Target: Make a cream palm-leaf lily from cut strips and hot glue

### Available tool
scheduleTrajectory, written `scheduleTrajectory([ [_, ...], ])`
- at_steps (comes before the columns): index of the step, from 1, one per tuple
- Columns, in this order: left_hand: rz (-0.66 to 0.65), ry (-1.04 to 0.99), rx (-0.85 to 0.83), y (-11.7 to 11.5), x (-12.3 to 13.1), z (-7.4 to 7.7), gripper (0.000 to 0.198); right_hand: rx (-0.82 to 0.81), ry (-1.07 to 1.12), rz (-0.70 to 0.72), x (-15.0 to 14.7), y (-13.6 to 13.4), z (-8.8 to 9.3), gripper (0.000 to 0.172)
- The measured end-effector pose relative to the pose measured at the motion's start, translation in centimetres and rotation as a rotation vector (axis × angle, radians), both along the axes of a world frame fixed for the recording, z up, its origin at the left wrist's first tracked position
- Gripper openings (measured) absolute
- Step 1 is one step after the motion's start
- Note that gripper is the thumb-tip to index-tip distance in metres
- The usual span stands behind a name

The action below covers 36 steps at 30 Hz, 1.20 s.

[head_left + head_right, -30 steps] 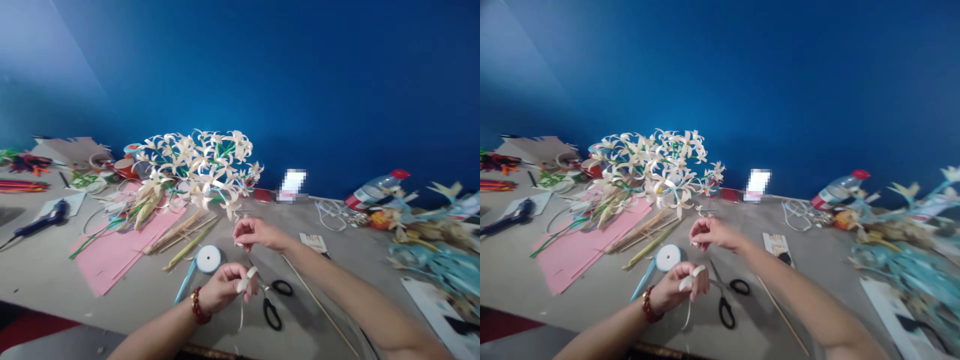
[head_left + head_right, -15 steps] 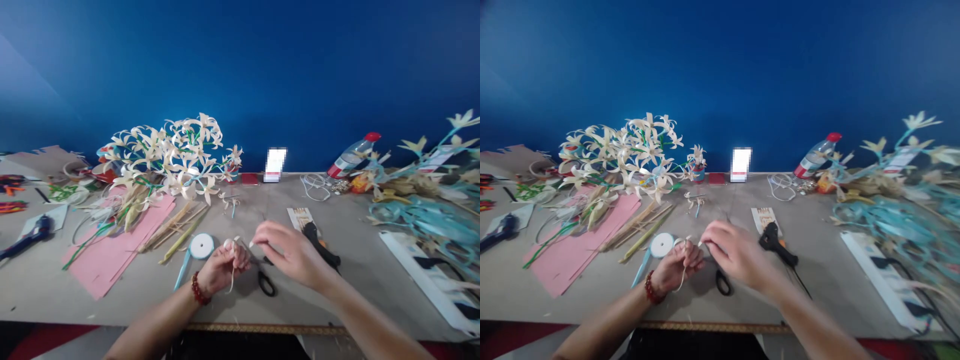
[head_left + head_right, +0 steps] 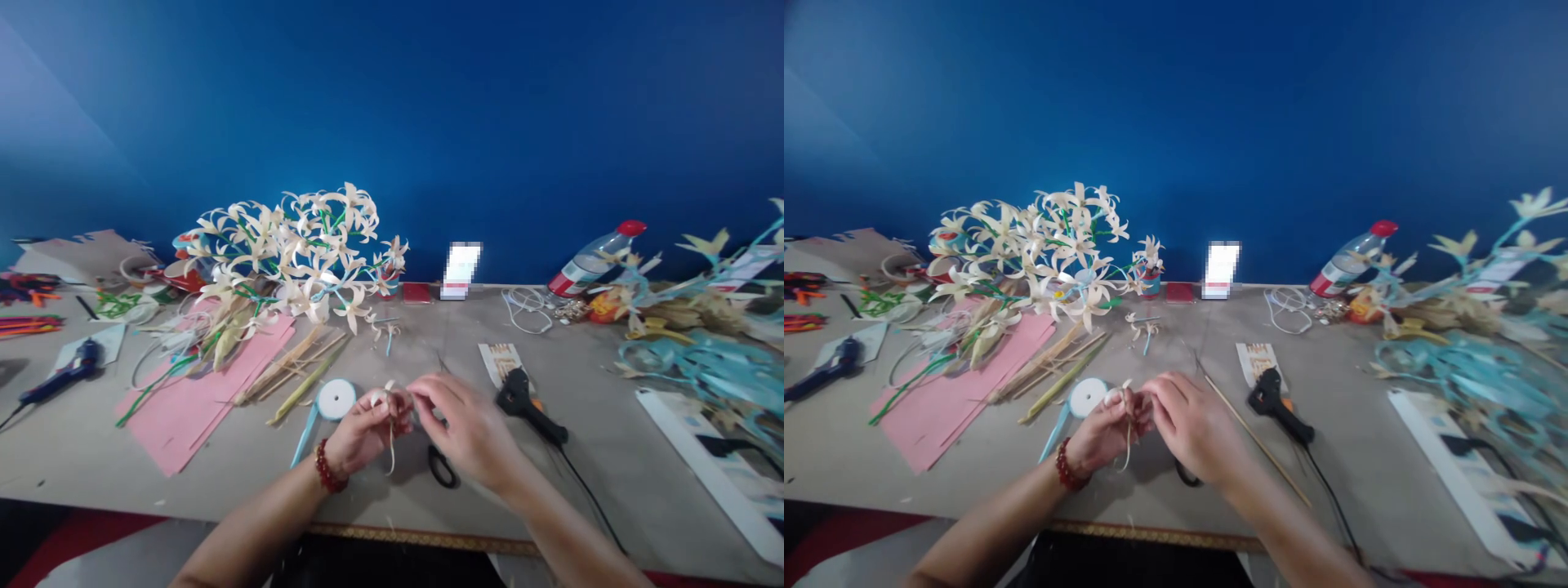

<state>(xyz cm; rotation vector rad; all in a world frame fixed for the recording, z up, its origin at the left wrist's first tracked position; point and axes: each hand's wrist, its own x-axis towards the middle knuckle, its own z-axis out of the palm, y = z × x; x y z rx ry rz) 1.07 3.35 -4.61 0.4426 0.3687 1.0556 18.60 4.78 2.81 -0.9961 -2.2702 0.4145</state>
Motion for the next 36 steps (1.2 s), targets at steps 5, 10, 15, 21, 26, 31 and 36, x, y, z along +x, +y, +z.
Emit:
scheduleTrajectory([
  [5, 0.053, 0.072, 0.008, 0.1, 0.2, -0.5, 0.018, 0.042, -0.061, 0.029, -0.2, -0.1, 0.1, 0.029],
  [10, 0.038, 0.065, -0.003, 0.1, 0.0, -0.5, 0.013, 0.037, -0.045, 0.028, -0.4, 0.0, -0.2, 0.029],
  [15, -0.004, 0.021, -0.053, 0.1, 0.0, -0.4, 0.009, 0.008, -0.001, 0.042, -0.6, -0.2, -0.3, 0.028],
  [21, -0.007, -0.014, -0.038, 0.2, -0.2, 0.0, 0.013, 0.006, 0.123, 0.025, -0.3, -1.0, -0.7, 0.024],
  [26, -0.001, 0.004, 0.035, 0.1, -0.2, 0.6, 0.02, 0.004, 0.217, -0.045, -0.2, -1.6, -1.8, 0.018],
  [31, 0.019, 0.052, 0.104, -0.1, -0.2, 0.7, 0.027, -0.01, 0.274, -0.057, -0.4, -1.9, -2.2, 0.026],
  [36, -0.005, 0.044, 0.162, -0.1, -0.3, 0.6, 0.031, -0.002, 0.334, 0.008, -0.5, -2.0, -2.4, 0.023],
])
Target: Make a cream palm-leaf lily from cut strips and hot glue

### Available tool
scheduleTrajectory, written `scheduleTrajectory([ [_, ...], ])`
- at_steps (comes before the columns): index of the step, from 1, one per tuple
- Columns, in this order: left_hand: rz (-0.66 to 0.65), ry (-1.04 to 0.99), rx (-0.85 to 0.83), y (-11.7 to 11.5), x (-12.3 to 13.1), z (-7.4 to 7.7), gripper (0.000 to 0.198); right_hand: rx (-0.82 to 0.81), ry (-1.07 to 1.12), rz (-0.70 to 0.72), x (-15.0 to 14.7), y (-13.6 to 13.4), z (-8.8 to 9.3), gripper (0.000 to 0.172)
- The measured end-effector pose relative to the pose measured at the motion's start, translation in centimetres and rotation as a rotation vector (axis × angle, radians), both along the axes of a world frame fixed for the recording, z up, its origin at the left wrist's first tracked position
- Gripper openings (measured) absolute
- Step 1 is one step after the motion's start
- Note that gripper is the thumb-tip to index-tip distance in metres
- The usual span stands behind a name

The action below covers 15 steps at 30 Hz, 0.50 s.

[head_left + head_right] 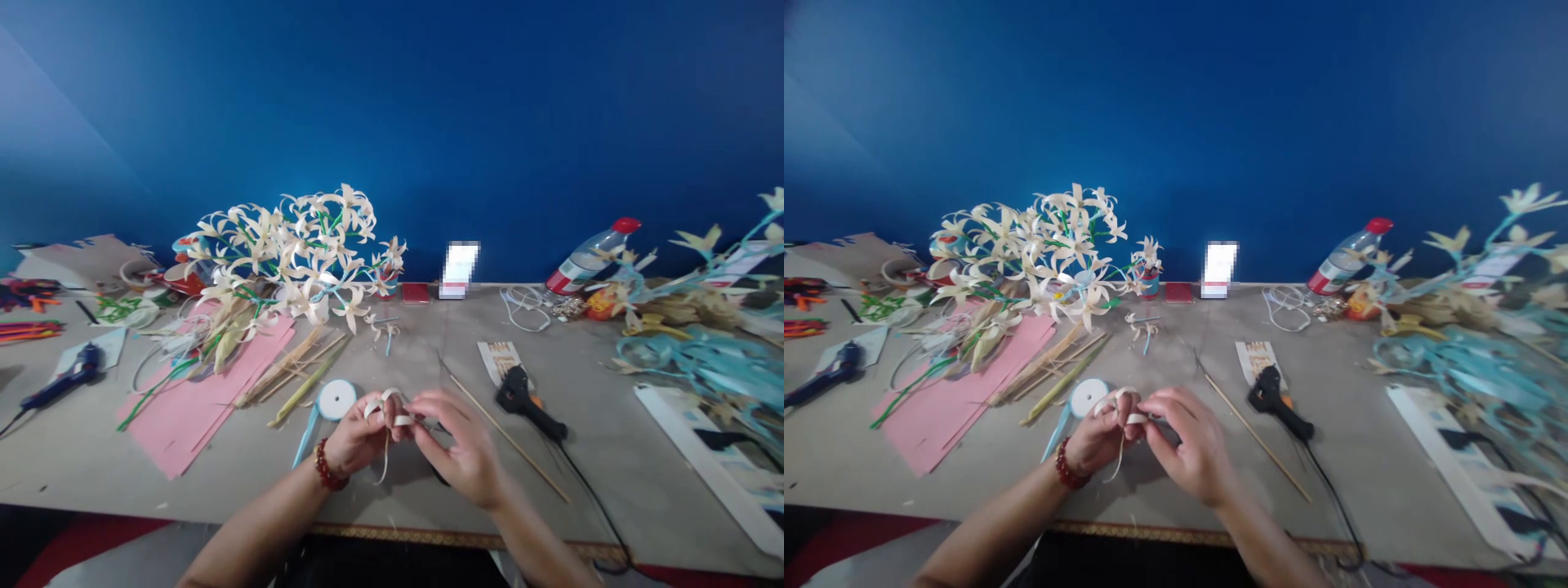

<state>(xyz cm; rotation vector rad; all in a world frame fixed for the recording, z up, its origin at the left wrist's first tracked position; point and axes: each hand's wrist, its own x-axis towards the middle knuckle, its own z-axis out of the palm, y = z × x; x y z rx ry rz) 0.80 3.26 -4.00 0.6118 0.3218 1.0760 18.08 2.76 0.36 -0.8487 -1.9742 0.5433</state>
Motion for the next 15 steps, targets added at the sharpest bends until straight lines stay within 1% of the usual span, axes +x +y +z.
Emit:
scheduleTrajectory([
  [6, -0.042, -0.025, -0.027, 0.0, -0.1, -0.1, 0.03, -0.021, 0.108, 0.083, -0.2, 0.1, 0.1, 0.018],
  [9, -0.061, -0.041, -0.05, 0.0, -0.2, -0.3, 0.028, -0.046, 0.133, 0.09, -0.4, 0.1, 0.3, 0.014],
  [12, -0.075, -0.053, -0.092, -0.1, -0.2, -0.3, 0.029, -0.082, 0.158, 0.078, -0.8, 0.1, 0.4, 0.015],
  [15, -0.082, -0.062, -0.104, -0.2, -0.2, -0.2, 0.028, -0.071, 0.196, 0.088, -1.1, 0.1, 0.3, 0.015],
])
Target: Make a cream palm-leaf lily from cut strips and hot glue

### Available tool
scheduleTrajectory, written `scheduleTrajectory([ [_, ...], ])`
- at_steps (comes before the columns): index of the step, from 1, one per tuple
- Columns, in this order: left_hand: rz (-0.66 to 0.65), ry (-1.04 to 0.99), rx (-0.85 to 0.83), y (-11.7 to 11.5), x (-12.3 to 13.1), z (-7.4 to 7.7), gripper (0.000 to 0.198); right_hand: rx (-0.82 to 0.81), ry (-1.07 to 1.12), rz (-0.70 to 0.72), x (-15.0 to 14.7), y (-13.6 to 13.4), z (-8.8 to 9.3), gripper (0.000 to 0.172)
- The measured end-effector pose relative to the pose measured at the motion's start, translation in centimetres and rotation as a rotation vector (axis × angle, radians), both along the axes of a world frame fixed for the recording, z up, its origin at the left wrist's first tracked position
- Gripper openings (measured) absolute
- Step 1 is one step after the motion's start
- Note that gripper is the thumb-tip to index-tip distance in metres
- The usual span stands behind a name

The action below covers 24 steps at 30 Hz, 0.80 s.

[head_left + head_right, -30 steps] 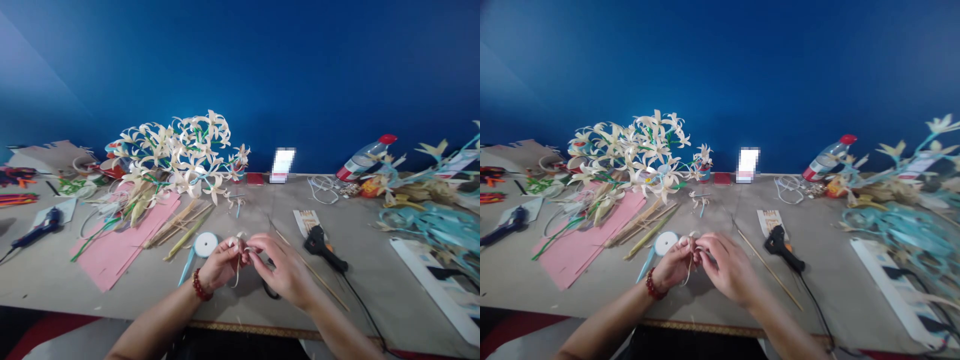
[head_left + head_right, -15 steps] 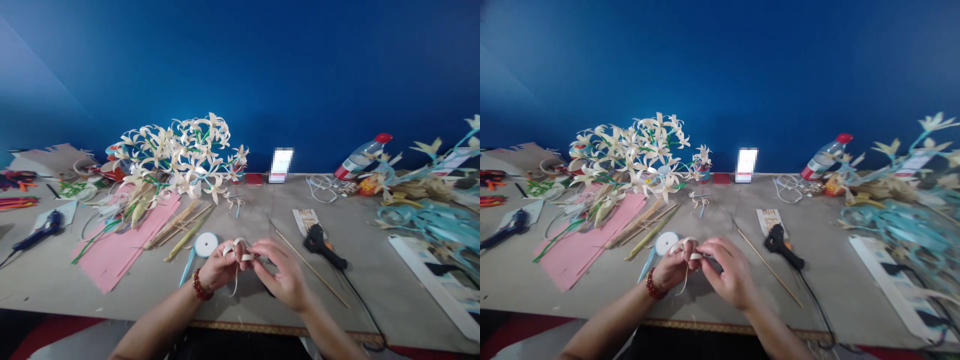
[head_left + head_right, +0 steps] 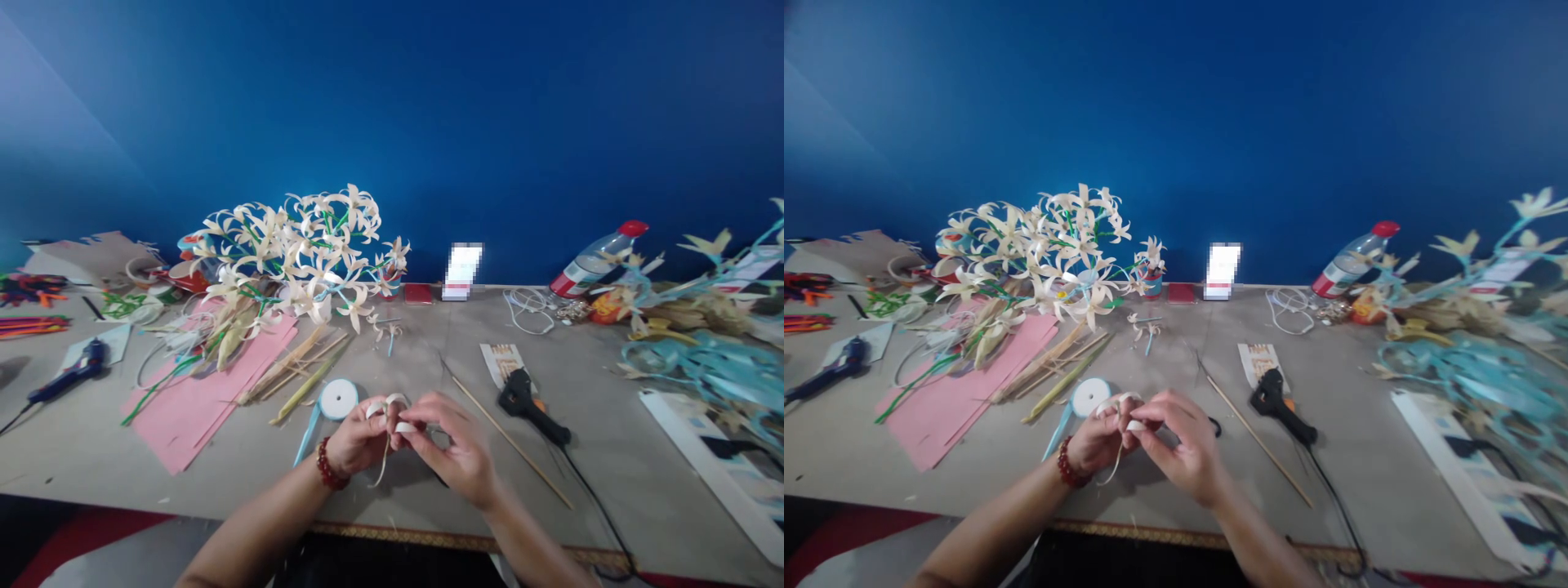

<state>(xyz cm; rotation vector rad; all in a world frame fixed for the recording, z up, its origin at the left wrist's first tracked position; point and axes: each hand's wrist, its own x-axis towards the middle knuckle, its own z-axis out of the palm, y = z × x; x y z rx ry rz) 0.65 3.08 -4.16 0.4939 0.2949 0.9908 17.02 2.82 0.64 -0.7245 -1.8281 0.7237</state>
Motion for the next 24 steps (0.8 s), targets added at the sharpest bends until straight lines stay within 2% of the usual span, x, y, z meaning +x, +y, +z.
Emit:
scheduleTrajectory([
  [8, -0.03, -0.032, -0.076, 0.1, -0.1, -0.5, 0.025, -0.041, 0.005, 0.07, -0.2, 0.2, -0.3, 0.015],
  [12, -0.017, 0.004, -0.045, 0.1, -0.1, -0.8, 0.028, -0.039, 0.014, 0.074, -0.1, 0.3, -0.3, 0.015],
  [20, -0.015, -0.009, -0.024, 0.1, 0.2, -0.5, 0.028, -0.034, 0.036, -0.06, -0.4, 1.0, 1.1, 0.01],
  [24, -0.015, -0.013, -0.016, 0.0, 0.2, -0.9, 0.029, 0.019, 0.005, -0.061, -0.9, 1.4, 1.3, 0.011],
])
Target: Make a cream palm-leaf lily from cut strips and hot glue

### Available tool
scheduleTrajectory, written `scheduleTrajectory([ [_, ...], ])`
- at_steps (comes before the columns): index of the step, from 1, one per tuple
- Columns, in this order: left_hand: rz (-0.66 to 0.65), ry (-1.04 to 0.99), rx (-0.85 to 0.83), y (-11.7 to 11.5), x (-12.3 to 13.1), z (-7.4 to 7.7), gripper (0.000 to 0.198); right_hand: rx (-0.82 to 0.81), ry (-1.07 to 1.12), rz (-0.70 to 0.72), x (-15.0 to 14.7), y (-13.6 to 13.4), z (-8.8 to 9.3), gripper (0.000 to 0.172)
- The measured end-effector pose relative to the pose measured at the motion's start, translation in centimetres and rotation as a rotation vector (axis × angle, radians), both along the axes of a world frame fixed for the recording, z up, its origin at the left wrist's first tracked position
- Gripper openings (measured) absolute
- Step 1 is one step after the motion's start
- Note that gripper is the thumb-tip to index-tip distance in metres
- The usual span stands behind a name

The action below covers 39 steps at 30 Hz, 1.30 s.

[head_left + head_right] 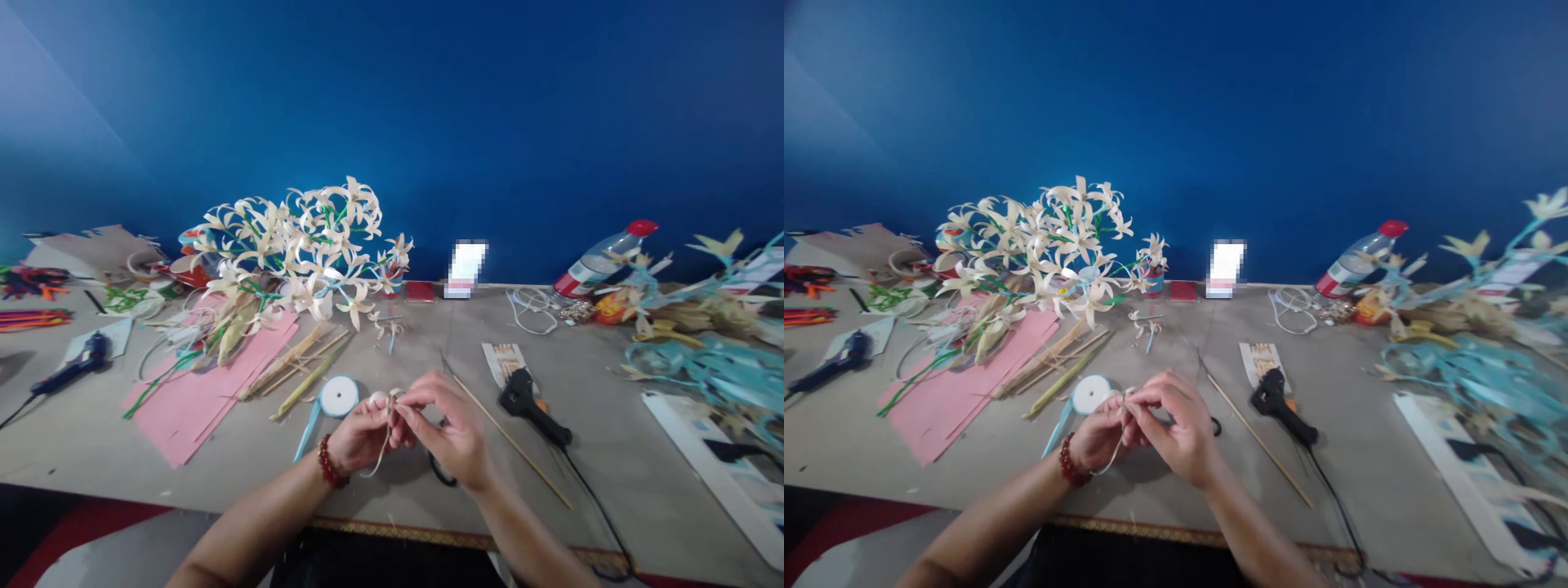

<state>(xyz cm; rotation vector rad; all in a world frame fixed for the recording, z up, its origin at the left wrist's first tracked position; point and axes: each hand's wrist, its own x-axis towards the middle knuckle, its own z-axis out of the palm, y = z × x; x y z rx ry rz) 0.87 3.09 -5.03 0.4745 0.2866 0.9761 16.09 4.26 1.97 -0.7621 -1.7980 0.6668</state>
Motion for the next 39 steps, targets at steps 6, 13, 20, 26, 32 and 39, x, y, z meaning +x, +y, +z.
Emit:
scheduleTrajectory([
  [6, -0.029, -0.035, -0.021, 0.01, -0.13, -0.14, 0.027, 0.065, -0.028, 0.003, -0.33, 0.37, -0.09, 0.015],
  [13, -0.039, -0.108, -0.028, 0.01, -0.12, -0.06, 0.02, 0.079, -0.065, 0.008, -0.08, 0.47, -0.3, 0.018],
  [20, -0.033, -0.095, -0.029, 0.0, -0.08, 0.12, 0.023, 0.066, -0.073, 0.028, 0.1, 0.58, -0.1, 0.015],
  [26, -0.043, -0.102, -0.06, 0.0, -0.07, 0.19, 0.023, 0.084, -0.097, 0.014, -0.01, 0.59, -0.21, 0.014],
  [32, -0.045, -0.089, -0.056, -0.02, -0.07, 0.31, 0.024, 0.107, -0.096, -0.002, -0.25, 0.61, -0.05, 0.015],
  [39, -0.051, -0.078, -0.034, -0.02, -0.05, 0.4, 0.025, 0.147, -0.131, -0.016, -0.15, 0.67, -0.15, 0.015],
])
